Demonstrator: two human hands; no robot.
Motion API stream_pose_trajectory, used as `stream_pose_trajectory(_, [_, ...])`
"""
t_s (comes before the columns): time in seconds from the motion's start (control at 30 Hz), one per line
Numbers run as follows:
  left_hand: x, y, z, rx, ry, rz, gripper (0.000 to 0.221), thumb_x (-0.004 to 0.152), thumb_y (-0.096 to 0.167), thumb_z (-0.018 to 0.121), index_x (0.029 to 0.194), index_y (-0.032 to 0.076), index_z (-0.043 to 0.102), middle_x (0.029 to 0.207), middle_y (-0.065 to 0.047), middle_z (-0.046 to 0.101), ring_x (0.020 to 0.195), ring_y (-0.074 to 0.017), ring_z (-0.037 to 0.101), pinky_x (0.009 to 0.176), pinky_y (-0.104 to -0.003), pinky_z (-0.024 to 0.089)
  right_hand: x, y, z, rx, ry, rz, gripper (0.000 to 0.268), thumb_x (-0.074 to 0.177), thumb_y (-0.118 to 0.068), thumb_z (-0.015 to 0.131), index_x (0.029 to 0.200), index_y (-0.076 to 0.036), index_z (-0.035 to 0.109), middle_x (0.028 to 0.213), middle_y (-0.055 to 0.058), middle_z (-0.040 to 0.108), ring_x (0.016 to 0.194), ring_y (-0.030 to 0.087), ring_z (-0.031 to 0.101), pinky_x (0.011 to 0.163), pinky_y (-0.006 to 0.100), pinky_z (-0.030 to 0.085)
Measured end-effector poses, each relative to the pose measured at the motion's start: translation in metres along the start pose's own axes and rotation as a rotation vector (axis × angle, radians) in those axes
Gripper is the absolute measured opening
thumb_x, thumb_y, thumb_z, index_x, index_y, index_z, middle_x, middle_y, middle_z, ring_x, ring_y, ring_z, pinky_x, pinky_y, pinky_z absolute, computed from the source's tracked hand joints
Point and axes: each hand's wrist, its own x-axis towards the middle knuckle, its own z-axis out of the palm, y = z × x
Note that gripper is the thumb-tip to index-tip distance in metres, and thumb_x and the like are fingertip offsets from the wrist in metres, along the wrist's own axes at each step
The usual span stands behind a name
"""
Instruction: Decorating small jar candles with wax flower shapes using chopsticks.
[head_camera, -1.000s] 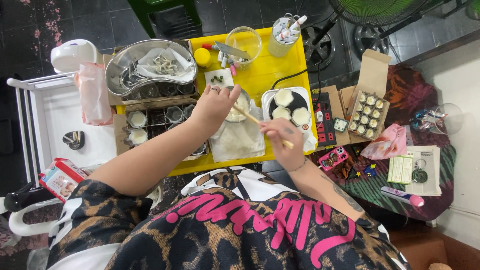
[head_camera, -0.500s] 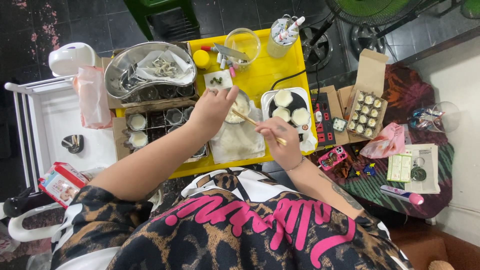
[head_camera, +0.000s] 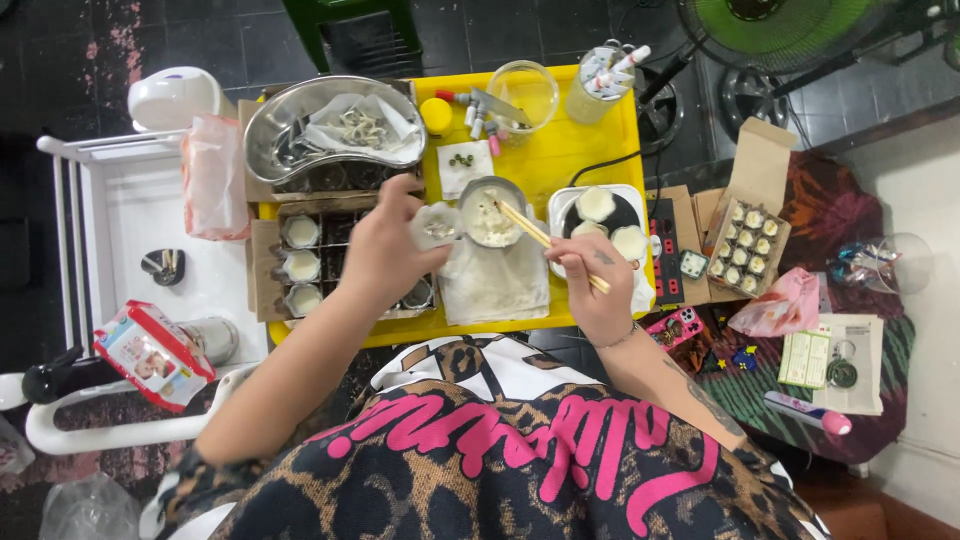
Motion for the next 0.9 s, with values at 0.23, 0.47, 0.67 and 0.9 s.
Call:
stream_pose_trajectory(0.23, [-0.049, -0.083, -0.041, -0.198, 0.239, -0.159, 0.076, 0.074, 0.015, 0.088, 0.133, 0.006, 0.042, 0.109, -0.014, 0.071, 0.093, -0.0238, 0.073, 0.078, -0.036, 0.06, -0.016, 0.004, 0.008, 0.147, -0.06, 0.125, 0.035, 0.111, -0.027, 0.054, 0.102, 0.004, 0.07, 0.101, 0.013, 0.069, 0.092, 0.019, 0.069, 0.082, 0.03, 0.059])
stream_pose_trajectory(0.47, [-0.075, -0.12, -0.043, -0.244, 0.265, -0.23, 0.072, 0.073, 0.013, 0.089, 0.129, 0.005, 0.044, 0.112, -0.015, 0.069, 0.099, -0.0241, 0.071, 0.079, -0.037, 0.06, -0.013, -0.003, 0.012, 0.071, -0.032, 0.096, 0.041, 0.112, -0.03, 0.052, 0.098, 0.003, 0.071, 0.099, 0.013, 0.07, 0.093, 0.021, 0.069, 0.083, 0.03, 0.056])
stream_pose_trajectory(0.67, [-0.08, -0.111, -0.027, -0.082, 0.101, -0.296, 0.065, 0.07, 0.018, 0.088, 0.121, 0.007, 0.049, 0.111, -0.016, 0.072, 0.1, -0.029, 0.072, 0.086, -0.041, 0.057, -0.022, -0.004, 0.021, 0.103, -0.068, 0.124, 0.041, 0.113, -0.029, 0.05, 0.098, 0.003, 0.07, 0.1, 0.013, 0.069, 0.1, 0.022, 0.07, 0.088, 0.03, 0.057])
stream_pose_trajectory(0.9, [-0.081, -0.107, -0.016, -0.065, -0.099, -0.141, 0.064, 0.065, 0.013, 0.086, 0.12, 0.008, 0.053, 0.113, -0.014, 0.071, 0.108, -0.0335, 0.067, 0.091, -0.042, 0.053, -0.029, -0.002, 0.018, 0.145, -0.053, 0.176, 0.041, 0.113, -0.028, 0.05, 0.099, 0.005, 0.069, 0.102, 0.014, 0.068, 0.102, 0.023, 0.07, 0.088, 0.03, 0.058])
